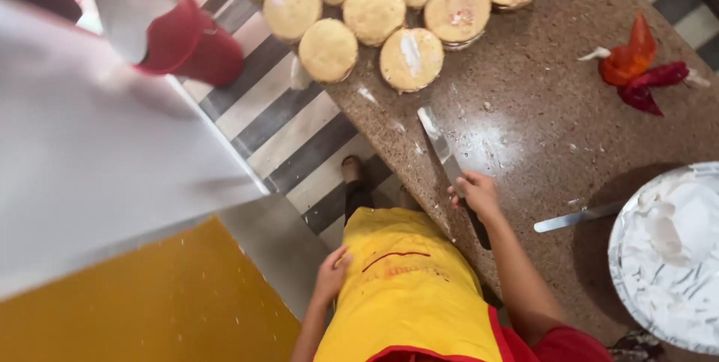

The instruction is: Applying frosting to cake layers using a spatula.

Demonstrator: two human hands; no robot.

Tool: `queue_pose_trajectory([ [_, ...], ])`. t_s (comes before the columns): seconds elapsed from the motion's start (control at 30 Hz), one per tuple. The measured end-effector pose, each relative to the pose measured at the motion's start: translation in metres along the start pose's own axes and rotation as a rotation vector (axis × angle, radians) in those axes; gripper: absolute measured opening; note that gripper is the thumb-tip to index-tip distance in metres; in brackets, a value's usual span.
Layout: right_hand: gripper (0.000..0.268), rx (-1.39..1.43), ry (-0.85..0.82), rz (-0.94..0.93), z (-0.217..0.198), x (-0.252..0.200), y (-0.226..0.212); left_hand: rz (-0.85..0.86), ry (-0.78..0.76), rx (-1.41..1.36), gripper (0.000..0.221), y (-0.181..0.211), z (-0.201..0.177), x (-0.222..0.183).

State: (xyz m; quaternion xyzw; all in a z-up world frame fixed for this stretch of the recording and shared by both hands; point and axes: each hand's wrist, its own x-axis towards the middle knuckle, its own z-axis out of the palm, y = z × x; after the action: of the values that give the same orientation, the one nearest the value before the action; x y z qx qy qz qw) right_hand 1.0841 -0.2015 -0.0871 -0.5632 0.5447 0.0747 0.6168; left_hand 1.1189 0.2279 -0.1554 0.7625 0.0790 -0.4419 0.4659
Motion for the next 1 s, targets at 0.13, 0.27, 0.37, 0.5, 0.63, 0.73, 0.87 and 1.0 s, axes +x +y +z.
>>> queue_pose_trajectory([
  [0.13, 0.029, 0.097, -0.033, -0.087, 0.035, 0.069, -0.013, 0.351, -0.491, 0.503, 0.053, 0.066, -0.005, 0.033],
  [0.27, 0.031, 0.214, 0.052, -0.086, 0.073, 0.123, -0.056, 0.156, -0.557, 0.696, 0.065, 0.094, -0.036, 0.098],
  [0.37, 0.035, 0.279, 0.137, -0.102, 0.087, 0.133, -0.069, 0.073, -0.608, 0.661, 0.078, 0.068, -0.052, 0.165],
  [0.5, 0.032, 0.27, 0.231, -0.142, 0.1, 0.112, -0.057, -0.178, -0.612, 0.743, 0.096, 0.09, -0.056, 0.206],
  [0.63, 0.027, 0.296, 0.268, -0.125, 0.098, 0.063, -0.031, -0.159, -0.691, 0.819, 0.098, 0.094, -0.057, 0.223],
  [0.73, 0.02, 0.362, 0.266, -0.131, 0.098, 0.016, 0.024, -0.082, -0.782, 0.897, 0.099, 0.121, -0.052, 0.218],
  [0.87, 0.022, 0.607, 0.332, -0.099, 0.097, -0.089, 0.121, -0.061, -0.912, 0.974, 0.101, 0.111, -0.026, 0.205],
  [1.0, 0.036, 0.812, 0.451, -0.087, 0.09, -0.206, 0.213, 0.079, -1.141, 1.165, 0.093, 0.081, 0.017, 0.195],
])
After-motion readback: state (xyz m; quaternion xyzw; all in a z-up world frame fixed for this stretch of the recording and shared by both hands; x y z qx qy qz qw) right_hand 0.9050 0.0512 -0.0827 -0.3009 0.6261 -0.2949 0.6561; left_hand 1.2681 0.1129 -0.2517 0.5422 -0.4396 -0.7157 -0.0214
